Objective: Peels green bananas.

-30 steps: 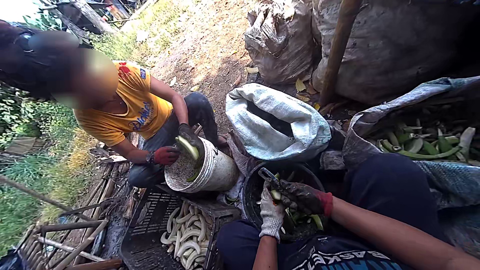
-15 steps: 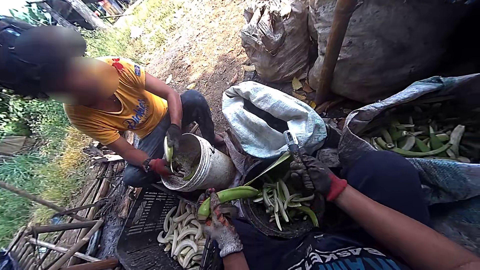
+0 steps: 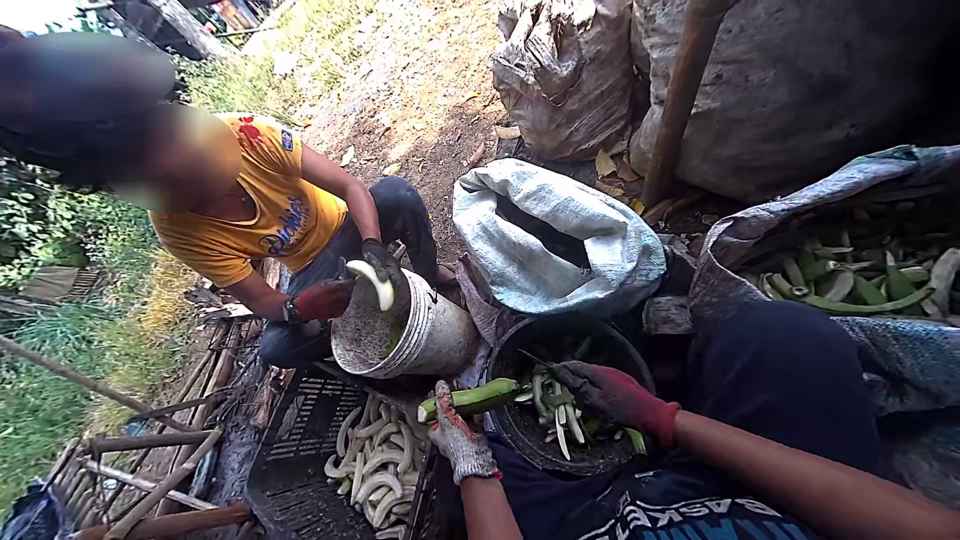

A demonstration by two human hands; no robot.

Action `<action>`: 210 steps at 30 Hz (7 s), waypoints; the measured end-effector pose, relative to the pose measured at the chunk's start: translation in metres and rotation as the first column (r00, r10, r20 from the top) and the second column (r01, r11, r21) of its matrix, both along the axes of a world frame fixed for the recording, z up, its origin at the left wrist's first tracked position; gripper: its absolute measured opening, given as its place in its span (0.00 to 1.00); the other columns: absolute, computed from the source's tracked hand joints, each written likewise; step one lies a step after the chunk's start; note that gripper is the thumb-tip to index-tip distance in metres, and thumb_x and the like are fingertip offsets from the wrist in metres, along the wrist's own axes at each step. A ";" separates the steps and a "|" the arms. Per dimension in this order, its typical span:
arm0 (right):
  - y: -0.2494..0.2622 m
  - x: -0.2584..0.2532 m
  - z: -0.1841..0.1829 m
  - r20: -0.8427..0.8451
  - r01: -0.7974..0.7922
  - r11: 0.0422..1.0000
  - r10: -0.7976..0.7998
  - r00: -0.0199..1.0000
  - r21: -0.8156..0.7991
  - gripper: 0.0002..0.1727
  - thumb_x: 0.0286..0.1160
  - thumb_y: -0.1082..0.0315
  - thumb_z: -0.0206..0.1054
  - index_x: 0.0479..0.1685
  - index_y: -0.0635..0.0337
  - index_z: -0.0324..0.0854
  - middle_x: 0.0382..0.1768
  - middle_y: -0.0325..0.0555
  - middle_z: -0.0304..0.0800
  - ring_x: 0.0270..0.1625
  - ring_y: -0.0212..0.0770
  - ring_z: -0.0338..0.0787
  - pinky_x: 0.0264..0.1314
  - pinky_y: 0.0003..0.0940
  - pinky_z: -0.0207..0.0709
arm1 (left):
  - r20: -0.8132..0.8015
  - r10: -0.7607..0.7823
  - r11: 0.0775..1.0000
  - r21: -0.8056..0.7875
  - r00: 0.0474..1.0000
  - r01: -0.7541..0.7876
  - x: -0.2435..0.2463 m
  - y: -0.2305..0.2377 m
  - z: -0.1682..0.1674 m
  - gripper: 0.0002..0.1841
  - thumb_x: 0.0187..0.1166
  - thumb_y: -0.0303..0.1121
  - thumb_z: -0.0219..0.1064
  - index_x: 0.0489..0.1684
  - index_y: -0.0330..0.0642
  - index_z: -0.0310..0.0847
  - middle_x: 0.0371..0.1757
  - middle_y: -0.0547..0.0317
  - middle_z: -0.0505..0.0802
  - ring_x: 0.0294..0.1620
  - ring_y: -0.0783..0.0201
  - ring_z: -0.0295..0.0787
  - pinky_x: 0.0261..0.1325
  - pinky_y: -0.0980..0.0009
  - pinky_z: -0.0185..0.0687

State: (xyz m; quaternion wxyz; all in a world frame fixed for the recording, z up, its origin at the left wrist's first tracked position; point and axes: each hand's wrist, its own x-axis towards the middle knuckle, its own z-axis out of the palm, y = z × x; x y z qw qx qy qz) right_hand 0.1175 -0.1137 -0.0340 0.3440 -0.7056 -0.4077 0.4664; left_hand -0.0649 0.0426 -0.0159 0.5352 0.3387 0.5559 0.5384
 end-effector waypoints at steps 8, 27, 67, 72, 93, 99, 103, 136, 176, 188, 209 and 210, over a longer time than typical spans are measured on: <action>-0.001 -0.017 0.004 0.458 0.027 0.999 -0.014 0.889 -0.021 0.30 0.87 0.54 0.61 0.86 0.52 0.70 0.69 0.66 0.84 0.65 0.68 0.88 0.61 0.63 0.81 | 0.104 -0.121 0.971 -0.195 0.987 0.139 0.035 -0.013 -0.036 0.21 0.90 0.39 0.58 0.73 0.34 0.69 0.57 0.43 0.85 0.53 0.55 0.86 0.58 0.58 0.85; 0.005 -0.001 -0.004 0.287 0.009 0.978 0.052 0.957 -0.207 0.25 0.93 0.55 0.54 0.82 0.57 0.70 0.67 0.64 0.85 0.69 0.63 0.87 0.69 0.63 0.77 | -0.003 -0.160 0.942 -0.300 0.987 0.152 0.041 -0.016 -0.065 0.22 0.88 0.35 0.61 0.74 0.32 0.70 0.60 0.38 0.86 0.55 0.50 0.85 0.59 0.52 0.83; 0.010 0.006 0.008 0.364 -0.299 0.941 0.337 0.868 -0.160 0.23 0.86 0.65 0.60 0.75 0.66 0.71 0.61 0.69 0.85 0.64 0.69 0.87 0.61 0.67 0.77 | 0.403 -0.575 0.747 -0.094 0.712 0.658 0.064 -0.014 -0.040 0.24 0.96 0.47 0.42 0.73 0.37 0.66 0.56 0.46 0.91 0.53 0.55 0.94 0.54 0.59 0.91; 0.023 0.021 0.002 0.413 -0.230 0.957 0.284 0.865 -0.176 0.23 0.86 0.64 0.59 0.75 0.66 0.71 0.63 0.69 0.85 0.65 0.69 0.87 0.62 0.67 0.77 | -0.406 -0.733 0.680 -0.460 0.546 0.571 0.103 -0.049 0.051 0.20 0.93 0.23 0.44 0.81 0.29 0.63 0.75 0.42 0.80 0.70 0.62 0.78 0.74 0.72 0.70; 0.021 0.044 0.005 0.335 -0.140 0.940 0.246 0.910 -0.311 0.22 0.92 0.59 0.54 0.74 0.63 0.75 0.63 0.69 0.86 0.68 0.70 0.86 0.67 0.71 0.74 | -0.093 -0.745 0.619 -0.464 0.661 0.633 0.064 -0.030 -0.032 0.25 0.98 0.41 0.34 0.80 0.33 0.63 0.64 0.39 0.87 0.59 0.51 0.89 0.60 0.55 0.86; -0.001 0.011 -0.005 0.211 -0.170 0.958 0.220 0.952 -0.233 0.22 0.94 0.56 0.50 0.69 0.63 0.77 0.58 0.67 0.88 0.65 0.66 0.88 0.67 0.67 0.75 | -0.430 -0.476 0.874 -0.131 0.767 0.469 0.058 -0.006 -0.065 0.29 0.97 0.42 0.41 0.89 0.31 0.52 0.80 0.32 0.75 0.79 0.48 0.75 0.83 0.55 0.67; -0.013 -0.002 0.001 0.212 -0.200 0.975 0.216 0.953 -0.096 0.21 0.93 0.56 0.52 0.65 0.64 0.79 0.53 0.64 0.89 0.59 0.64 0.90 0.60 0.65 0.77 | -0.356 -0.294 0.956 -0.122 0.887 0.268 0.070 -0.008 -0.055 0.30 0.96 0.46 0.42 0.91 0.37 0.51 0.80 0.34 0.76 0.78 0.45 0.76 0.80 0.50 0.70; 0.034 0.069 0.007 0.491 -0.297 0.949 0.309 0.814 -0.104 0.19 0.88 0.65 0.57 0.72 0.62 0.76 0.60 0.66 0.88 0.64 0.67 0.88 0.63 0.66 0.76 | 0.126 -0.954 0.237 -0.241 0.273 0.941 0.047 -0.025 -0.002 0.34 0.81 0.29 0.62 0.87 0.35 0.51 0.55 0.41 0.90 0.47 0.54 0.94 0.53 0.57 0.92; -0.006 0.024 0.012 0.525 -0.276 0.955 0.291 0.800 -0.109 0.20 0.85 0.64 0.60 0.72 0.60 0.78 0.60 0.68 0.88 0.61 0.70 0.89 0.57 0.68 0.78 | 0.638 -0.415 0.668 -0.270 0.649 0.693 0.070 -0.016 -0.036 0.28 0.94 0.52 0.33 0.57 0.39 0.75 0.44 0.53 0.92 0.43 0.62 0.93 0.45 0.70 0.90; 0.004 0.046 0.005 0.548 -0.248 0.957 0.291 0.784 -0.153 0.19 0.85 0.64 0.59 0.71 0.60 0.78 0.61 0.68 0.87 0.63 0.70 0.88 0.59 0.68 0.77 | 0.469 -0.671 0.551 -0.202 0.574 0.809 0.071 -0.029 -0.041 0.30 0.94 0.54 0.36 0.46 0.39 0.78 0.34 0.52 0.90 0.34 0.61 0.90 0.39 0.64 0.89; 0.039 0.068 -0.002 0.418 -0.221 0.946 0.305 0.856 -0.237 0.20 0.90 0.63 0.56 0.75 0.59 0.77 0.62 0.67 0.88 0.68 0.68 0.86 0.68 0.69 0.74 | -0.068 -0.970 0.245 -0.233 0.235 0.941 0.046 -0.021 -0.037 0.33 0.91 0.40 0.52 0.92 0.37 0.47 0.65 0.39 0.88 0.58 0.55 0.92 0.64 0.58 0.88; 0.039 0.072 -0.006 0.406 -0.191 0.950 0.281 0.870 -0.247 0.21 0.91 0.62 0.55 0.76 0.59 0.77 0.63 0.67 0.88 0.69 0.68 0.86 0.69 0.70 0.73 | -0.163 -0.976 0.185 -0.264 0.146 0.947 0.047 -0.019 -0.035 0.36 0.88 0.41 0.56 0.93 0.39 0.46 0.74 0.42 0.83 0.68 0.59 0.86 0.75 0.61 0.80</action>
